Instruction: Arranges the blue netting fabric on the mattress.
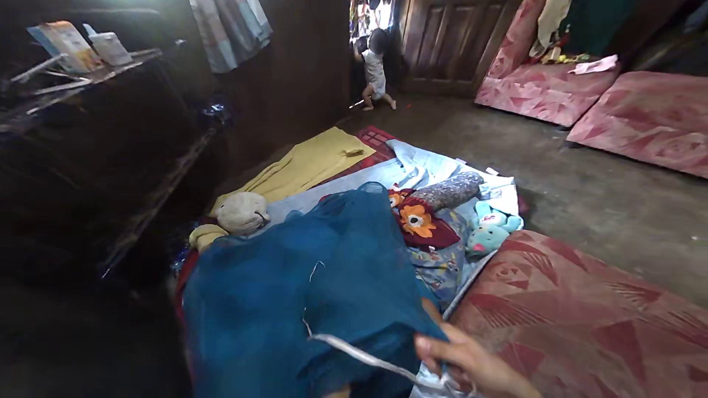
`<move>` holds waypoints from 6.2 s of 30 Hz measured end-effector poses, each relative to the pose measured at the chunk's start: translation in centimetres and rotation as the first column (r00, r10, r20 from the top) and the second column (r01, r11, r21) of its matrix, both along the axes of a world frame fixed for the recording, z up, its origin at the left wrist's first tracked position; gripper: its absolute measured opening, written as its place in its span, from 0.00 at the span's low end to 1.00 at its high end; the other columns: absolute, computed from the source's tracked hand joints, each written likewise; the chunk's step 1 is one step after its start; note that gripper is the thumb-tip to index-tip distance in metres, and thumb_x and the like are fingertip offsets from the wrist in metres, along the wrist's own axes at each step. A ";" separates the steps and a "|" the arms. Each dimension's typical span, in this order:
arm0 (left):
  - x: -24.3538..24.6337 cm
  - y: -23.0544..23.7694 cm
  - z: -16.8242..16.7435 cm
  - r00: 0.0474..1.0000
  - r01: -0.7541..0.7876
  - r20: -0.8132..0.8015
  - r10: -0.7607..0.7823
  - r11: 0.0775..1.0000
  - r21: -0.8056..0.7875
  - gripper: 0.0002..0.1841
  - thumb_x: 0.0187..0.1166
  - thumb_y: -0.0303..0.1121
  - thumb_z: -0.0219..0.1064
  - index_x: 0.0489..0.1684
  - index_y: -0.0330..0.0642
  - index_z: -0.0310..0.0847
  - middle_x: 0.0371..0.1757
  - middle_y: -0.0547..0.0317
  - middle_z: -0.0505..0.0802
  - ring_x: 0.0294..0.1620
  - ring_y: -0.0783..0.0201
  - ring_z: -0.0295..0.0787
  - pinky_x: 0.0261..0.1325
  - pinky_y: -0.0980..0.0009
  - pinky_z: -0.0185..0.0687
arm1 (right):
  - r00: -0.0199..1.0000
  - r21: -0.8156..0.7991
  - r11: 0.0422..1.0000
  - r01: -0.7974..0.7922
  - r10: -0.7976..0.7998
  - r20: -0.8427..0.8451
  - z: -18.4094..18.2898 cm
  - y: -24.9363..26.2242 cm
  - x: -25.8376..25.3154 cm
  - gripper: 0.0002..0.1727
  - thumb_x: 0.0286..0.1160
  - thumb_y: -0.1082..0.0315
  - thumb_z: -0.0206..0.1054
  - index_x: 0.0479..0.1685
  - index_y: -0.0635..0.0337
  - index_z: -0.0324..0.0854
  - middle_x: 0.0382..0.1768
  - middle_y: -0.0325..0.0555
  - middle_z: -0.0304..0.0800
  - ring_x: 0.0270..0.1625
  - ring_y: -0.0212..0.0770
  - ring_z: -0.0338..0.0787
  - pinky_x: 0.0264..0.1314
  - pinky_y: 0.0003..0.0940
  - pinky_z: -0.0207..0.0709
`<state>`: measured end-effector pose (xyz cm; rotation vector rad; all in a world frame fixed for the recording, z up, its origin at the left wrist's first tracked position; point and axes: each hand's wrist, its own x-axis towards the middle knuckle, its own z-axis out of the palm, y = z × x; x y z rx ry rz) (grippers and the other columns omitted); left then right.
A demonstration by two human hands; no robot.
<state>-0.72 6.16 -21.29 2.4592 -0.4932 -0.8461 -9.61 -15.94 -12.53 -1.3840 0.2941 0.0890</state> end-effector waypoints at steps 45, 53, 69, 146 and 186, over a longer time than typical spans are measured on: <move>-6.6 -5.7 -3.0 0.768 0.544 -0.266 -0.583 0.812 -0.211 0.35 0.81 0.31 0.65 0.91 0.38 0.59 0.73 0.35 0.85 0.75 0.39 0.80 0.84 0.43 0.61 | 0.531 -0.575 0.798 0.180 -0.571 -0.626 -2.6 -13.9 -6.0 0.17 0.94 0.61 0.53 0.43 0.67 0.79 0.15 0.35 0.72 0.12 0.26 0.69 0.20 0.22 0.70; -11.3 -9.0 -3.6 0.734 0.679 0.188 -0.653 0.717 -0.158 0.15 0.74 0.14 0.61 0.54 0.26 0.89 0.60 0.32 0.90 0.67 0.36 0.85 0.68 0.45 0.79 | 0.266 -0.612 0.682 0.401 -0.726 -0.635 -15.1 -15.5 -12.2 0.15 0.92 0.65 0.52 0.47 0.68 0.78 0.22 0.38 0.72 0.18 0.29 0.69 0.25 0.26 0.69; -7.9 -8.6 -5.1 0.831 0.389 -0.274 -0.485 0.857 -0.338 0.18 0.90 0.34 0.56 0.70 0.36 0.83 0.72 0.29 0.82 0.72 0.38 0.81 0.77 0.50 0.73 | 0.307 -0.176 0.551 0.816 -0.670 -0.675 -21.9 -16.0 -12.7 0.19 0.89 0.66 0.46 0.24 0.53 0.70 0.07 0.32 0.62 0.06 0.28 0.63 0.10 0.22 0.62; -5.6 -11.7 -2.6 0.693 0.718 -0.307 -0.652 0.663 0.211 0.26 0.81 0.16 0.57 0.81 0.34 0.69 0.85 0.34 0.70 0.84 0.38 0.68 0.81 0.48 0.70 | 0.371 -0.106 0.601 0.792 -0.612 -0.698 -22.7 -17.2 -13.2 0.17 0.91 0.64 0.48 0.29 0.55 0.73 0.09 0.32 0.64 0.08 0.27 0.63 0.12 0.21 0.63; -0.9 -14.8 -1.8 0.714 0.698 -0.238 -0.659 0.696 0.166 0.21 0.91 0.28 0.48 0.80 0.37 0.72 0.75 0.37 0.83 0.77 0.42 0.80 0.77 0.48 0.73 | 0.349 -0.138 0.589 0.797 -0.634 -0.690 -21.7 -16.6 -12.8 0.17 0.91 0.65 0.48 0.29 0.55 0.74 0.07 0.32 0.62 0.07 0.27 0.63 0.12 0.21 0.62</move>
